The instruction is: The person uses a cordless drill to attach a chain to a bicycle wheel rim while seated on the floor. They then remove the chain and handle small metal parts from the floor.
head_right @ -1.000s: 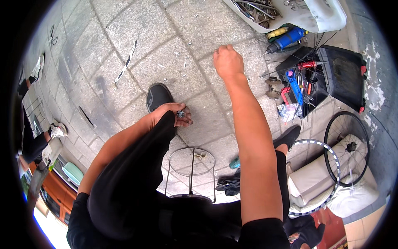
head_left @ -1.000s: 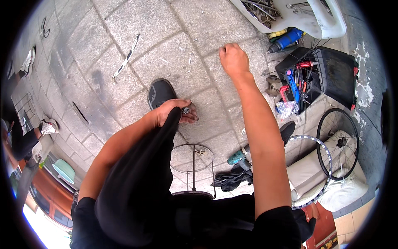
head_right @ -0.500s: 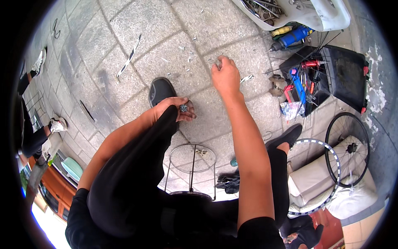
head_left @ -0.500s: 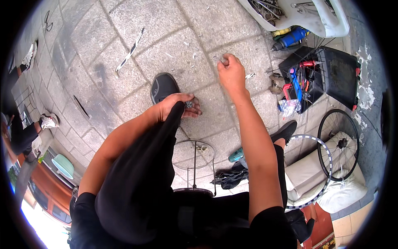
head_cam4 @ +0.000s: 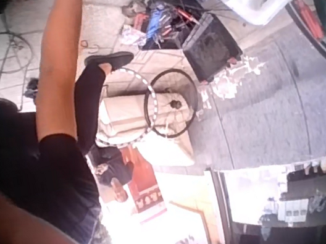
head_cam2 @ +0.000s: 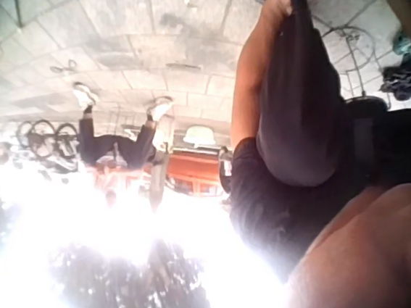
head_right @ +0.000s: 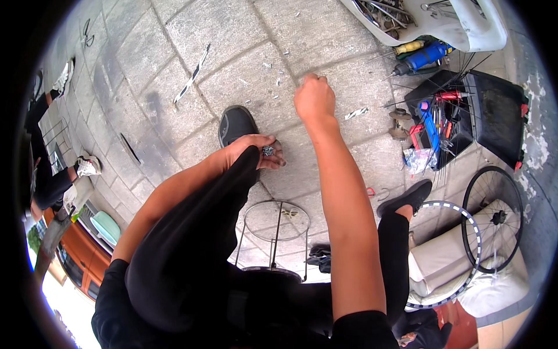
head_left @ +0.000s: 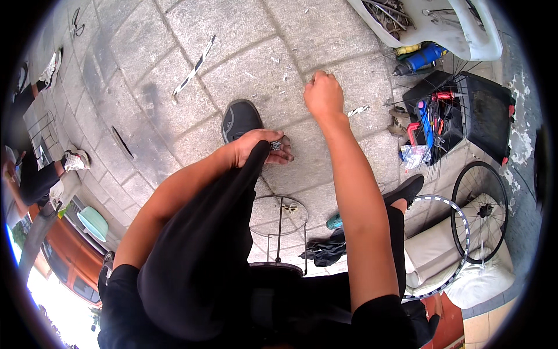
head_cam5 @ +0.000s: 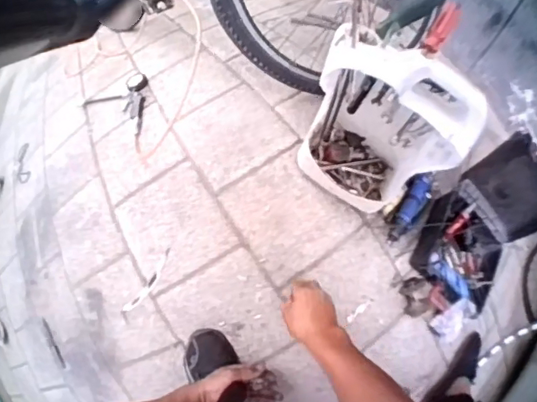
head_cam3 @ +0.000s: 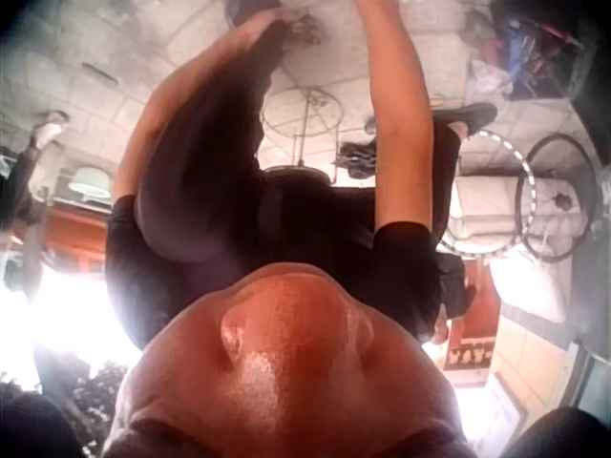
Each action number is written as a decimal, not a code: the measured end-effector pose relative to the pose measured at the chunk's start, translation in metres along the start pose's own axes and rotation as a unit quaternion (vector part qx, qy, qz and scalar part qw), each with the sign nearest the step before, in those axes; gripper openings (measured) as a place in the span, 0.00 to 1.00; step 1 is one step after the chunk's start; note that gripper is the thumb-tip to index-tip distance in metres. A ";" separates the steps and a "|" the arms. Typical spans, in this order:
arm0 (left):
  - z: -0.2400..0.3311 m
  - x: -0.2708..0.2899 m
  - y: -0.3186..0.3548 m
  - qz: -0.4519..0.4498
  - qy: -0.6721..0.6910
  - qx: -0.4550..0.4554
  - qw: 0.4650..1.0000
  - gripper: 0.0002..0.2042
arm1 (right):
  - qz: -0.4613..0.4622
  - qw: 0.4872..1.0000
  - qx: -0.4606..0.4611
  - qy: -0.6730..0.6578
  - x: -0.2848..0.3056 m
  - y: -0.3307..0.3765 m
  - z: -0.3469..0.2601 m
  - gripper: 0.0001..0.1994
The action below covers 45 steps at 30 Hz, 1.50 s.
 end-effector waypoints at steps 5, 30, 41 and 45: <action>0.000 0.001 -0.003 -0.010 0.007 -0.005 1.000 0.16 | 0.026 0.999 -0.026 0.017 0.009 -0.003 0.002 0.15; -0.001 0.007 0.002 -0.013 -0.015 -0.001 1.000 0.17 | 0.002 0.976 0.007 -0.217 -0.014 0.059 -0.029 0.15; -0.001 0.002 0.002 -0.019 -0.021 0.001 1.000 0.16 | 0.001 0.997 0.025 -0.067 -0.033 0.017 -0.044 0.13; 0.001 0.000 0.003 -0.017 -0.021 -0.002 1.000 0.16 | 0.067 0.984 0.061 -0.155 -0.021 0.008 -0.046 0.12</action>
Point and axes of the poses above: each hand's wrist, its own y-axis away from the middle knuckle, its own x-axis out of the back of the hand, z = x × y, the point moved 6 cm from there along -y, towards the middle knuckle, and after that the axes turned 2 degrees about -z, right-handed, at the moved point
